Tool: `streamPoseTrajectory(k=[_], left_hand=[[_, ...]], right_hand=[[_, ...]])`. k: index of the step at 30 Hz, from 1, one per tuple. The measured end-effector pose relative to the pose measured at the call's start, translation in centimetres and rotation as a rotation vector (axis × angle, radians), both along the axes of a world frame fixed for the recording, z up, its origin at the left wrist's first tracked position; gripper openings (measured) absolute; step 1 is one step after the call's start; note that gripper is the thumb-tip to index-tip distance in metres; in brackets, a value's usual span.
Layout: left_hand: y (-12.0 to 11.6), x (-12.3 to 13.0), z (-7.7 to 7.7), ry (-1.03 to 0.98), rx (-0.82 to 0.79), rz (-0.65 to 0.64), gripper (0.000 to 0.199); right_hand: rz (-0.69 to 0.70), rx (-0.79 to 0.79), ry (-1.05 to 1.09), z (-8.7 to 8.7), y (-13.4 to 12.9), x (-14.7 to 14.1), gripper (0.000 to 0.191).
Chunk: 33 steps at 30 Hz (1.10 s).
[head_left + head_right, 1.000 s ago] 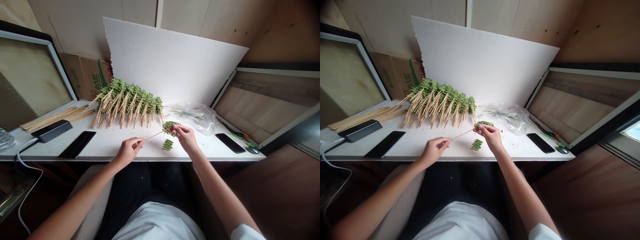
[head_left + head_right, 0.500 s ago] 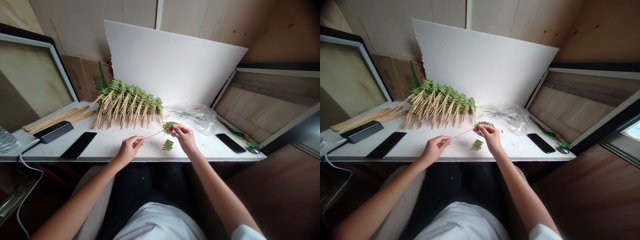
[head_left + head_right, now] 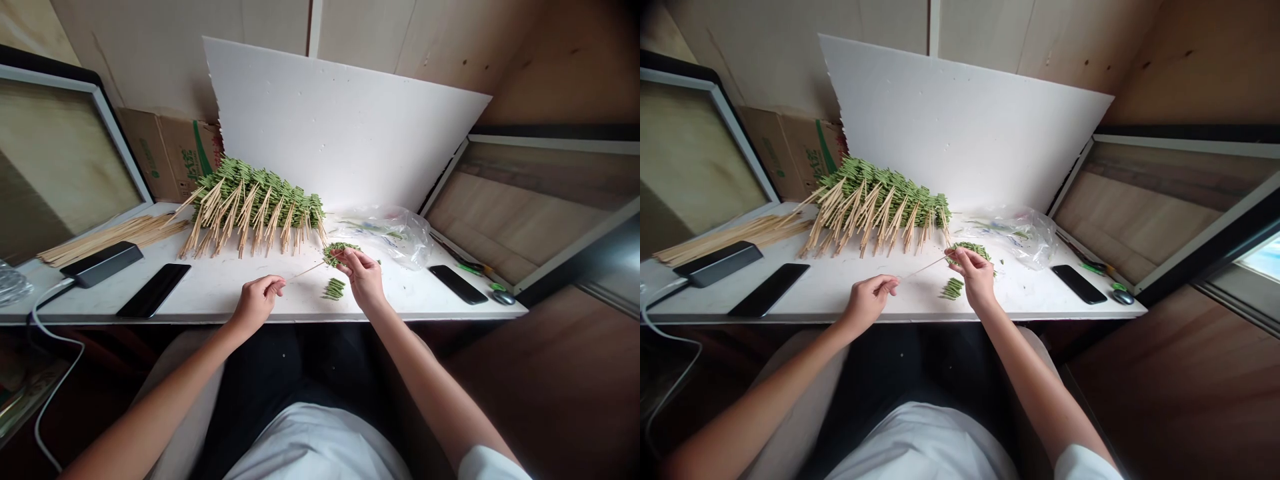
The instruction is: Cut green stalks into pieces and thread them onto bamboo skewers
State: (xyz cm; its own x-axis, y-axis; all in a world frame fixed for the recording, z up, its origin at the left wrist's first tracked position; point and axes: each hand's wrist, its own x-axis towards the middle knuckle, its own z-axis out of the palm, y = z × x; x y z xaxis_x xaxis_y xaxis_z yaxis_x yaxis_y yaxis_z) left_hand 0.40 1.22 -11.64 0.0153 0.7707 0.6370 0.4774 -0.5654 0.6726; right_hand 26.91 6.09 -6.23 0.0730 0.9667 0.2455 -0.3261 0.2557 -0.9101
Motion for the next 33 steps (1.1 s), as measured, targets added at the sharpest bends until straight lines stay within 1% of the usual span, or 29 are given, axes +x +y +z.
streamPoseTrajectory(k=[9,14,18,25,33], left_hand=[[0.2,-0.1,-0.7,0.024,-0.017,0.018,0.025],[0.4,0.0,-1.1,0.022,-0.028,-0.005,0.026],[0.1,0.4,-0.9,0.008,-0.055,-0.03,0.027],[-0.4,0.8,-0.4,-0.044,-0.132,-0.057,0.028],[-0.6,1.4,-0.4,-0.072,-0.264,-0.101,0.035]], right_hand=[[-0.023,0.017,-0.028,-0.5,-0.4,-0.6,0.04],[-0.014,0.016,-0.012,-0.7,-0.9,-1.3,0.036],[0.023,0.019,-0.012,-0.7,-1.5,-1.9,0.034],[0.039,0.015,-0.046,-0.9,-1.7,-2.4,0.037],[0.121,0.019,-0.108,-2.0,-2.2,-3.3,0.037]])
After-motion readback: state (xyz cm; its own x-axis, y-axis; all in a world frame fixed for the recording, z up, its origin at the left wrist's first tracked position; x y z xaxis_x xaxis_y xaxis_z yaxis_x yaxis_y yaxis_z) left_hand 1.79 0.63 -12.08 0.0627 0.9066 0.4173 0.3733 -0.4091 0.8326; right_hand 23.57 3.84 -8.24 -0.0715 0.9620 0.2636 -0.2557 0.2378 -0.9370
